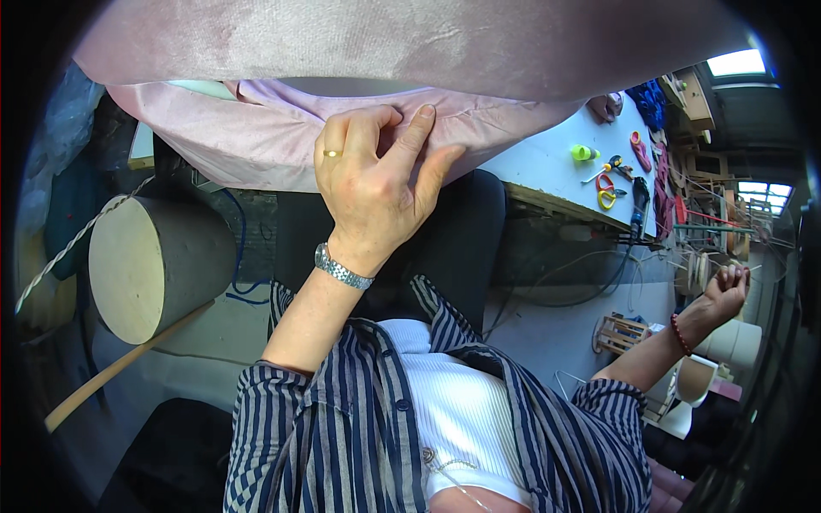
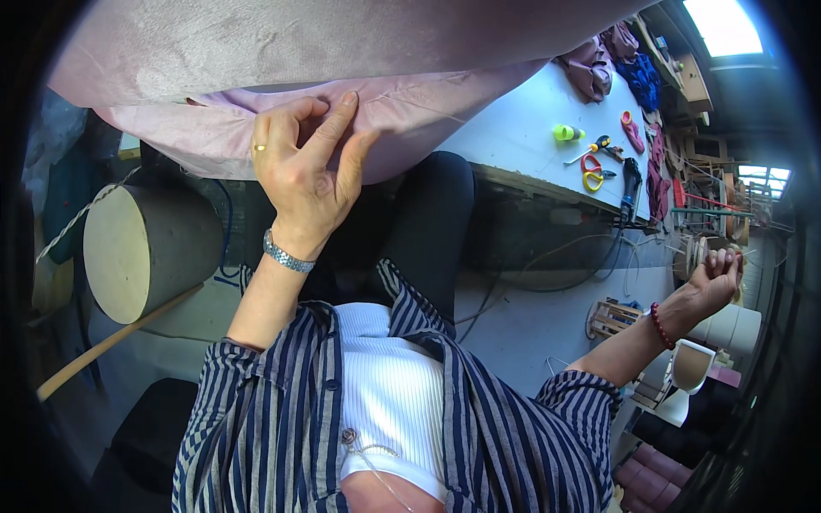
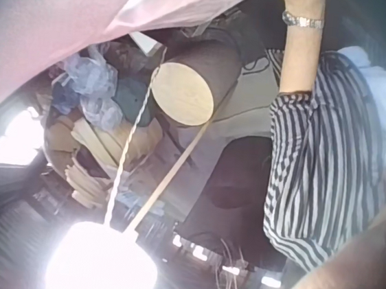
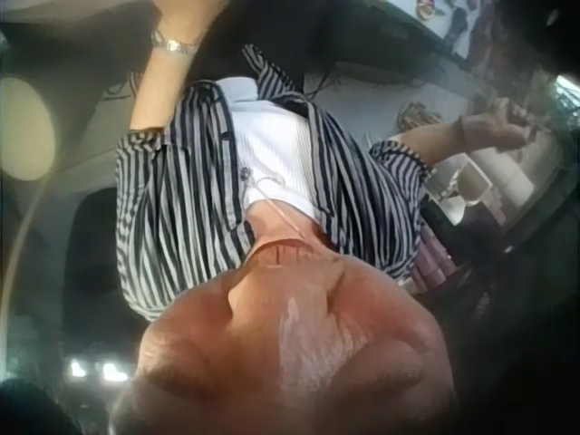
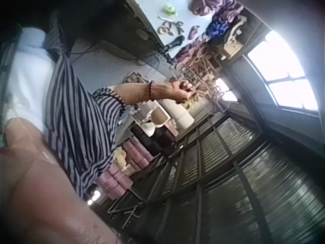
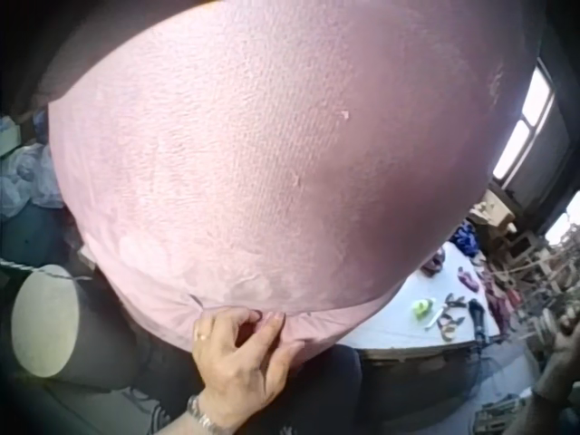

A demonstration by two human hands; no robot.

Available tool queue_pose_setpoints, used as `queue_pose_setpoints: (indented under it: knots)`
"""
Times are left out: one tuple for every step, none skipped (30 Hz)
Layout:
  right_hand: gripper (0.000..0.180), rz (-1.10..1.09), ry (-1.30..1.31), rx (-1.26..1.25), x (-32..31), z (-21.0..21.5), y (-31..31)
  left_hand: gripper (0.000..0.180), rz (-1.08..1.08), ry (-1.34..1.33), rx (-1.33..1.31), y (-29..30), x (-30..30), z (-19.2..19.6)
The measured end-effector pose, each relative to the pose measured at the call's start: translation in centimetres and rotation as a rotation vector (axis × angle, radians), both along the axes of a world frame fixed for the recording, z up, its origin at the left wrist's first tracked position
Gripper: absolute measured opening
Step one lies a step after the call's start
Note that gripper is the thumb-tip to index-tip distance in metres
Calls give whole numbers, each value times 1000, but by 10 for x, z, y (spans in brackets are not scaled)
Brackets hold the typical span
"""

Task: Hand-stitching or sewing upholstery fabric for furniture components.

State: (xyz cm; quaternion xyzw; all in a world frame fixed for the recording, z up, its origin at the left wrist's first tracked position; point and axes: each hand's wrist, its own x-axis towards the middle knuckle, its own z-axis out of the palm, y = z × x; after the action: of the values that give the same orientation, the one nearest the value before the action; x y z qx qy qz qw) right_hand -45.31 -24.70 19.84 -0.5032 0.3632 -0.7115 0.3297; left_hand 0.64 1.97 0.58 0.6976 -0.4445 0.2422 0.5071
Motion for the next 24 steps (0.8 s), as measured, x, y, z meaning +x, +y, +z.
queue_pose_setpoints:
  knots:
    - [17, 78, -78, 2, -21, -1, -14, 33, 0, -1, -1, -4, 1, 3]
    - [17, 158, -157, 5, -24, -1, -17, 27, 31, 10, -35, -9, 2, 5]
    - [17, 159, -158, 6, -26, -4, -21, 21, 61, 21, -69, -12, 4, 6]
    - [16, 12, -149, -8, -12, -6, -17, 21, 62, 19, -67, -13, 4, 7]
    - [15, -135, -139, -22, -4, -8, -16, 18, 64, 42, -79, -14, 4, 7]
    - [15, -134, -140, -19, -10, -11, -21, 16, 66, 64, -92, -14, 4, 7]
    - [14, -104, -127, -24, -23, -14, -29, 16, 61, 65, -92, -15, 4, 7]
    - [13, -74, -115, -26, -38, -17, -38, 15, 55, 86, -89, -14, 4, 7]
    - [14, -4, -116, -33, -53, -19, -48, 15, 49, 106, -87, -14, 3, 7]
    - [14, -3, -116, -32, -56, -20, -52, 15, 50, 106, -86, -14, 3, 7]
    - [14, 23, -143, -41, -59, -21, -56, 14, 45, 116, -89, -13, 3, 7]
    - [14, 48, -169, -51, -62, -22, -59, 14, 39, 127, -92, -13, 3, 7]
    - [14, 47, -168, -51, -62, -24, -59, 14, 38, 128, -92, -13, 3, 7]
    - [14, 64, -131, -82, -61, -26, -59, 14, 36, 129, -86, -12, 3, 7]
    - [14, 80, -93, -113, -60, -26, -60, 14, 32, 131, -80, -12, 3, 7]
    - [13, -128, -18, -84, 12, -29, -26, 14, 42, 127, -71, -11, 4, 7]
    - [11, -158, 108, -111, 71, -32, 12, 13, 31, 136, -76, -12, 4, 8]
    - [12, -189, 234, -138, 103, -34, 30, 13, 19, 143, -81, -12, 3, 9]
    - [13, -57, 341, -176, 94, -43, 20, 13, 10, 151, -92, -13, 3, 10]
    - [11, 26, 448, -226, 128, -58, 40, 13, 13, 143, -95, -15, 2, 8]
    - [10, 90, 594, -250, 163, -76, 59, 12, 40, 127, -87, -11, 4, 6]
    - [9, 133, 754, -282, 192, -87, 79, 12, 37, 131, -87, -12, 3, 4]
    - [7, 260, 807, -376, 221, -94, 93, 12, 35, 124, -101, -14, 3, 3]
    - [6, 285, 967, -518, 237, -101, 97, 12, 37, 116, -113, -13, 4, 2]
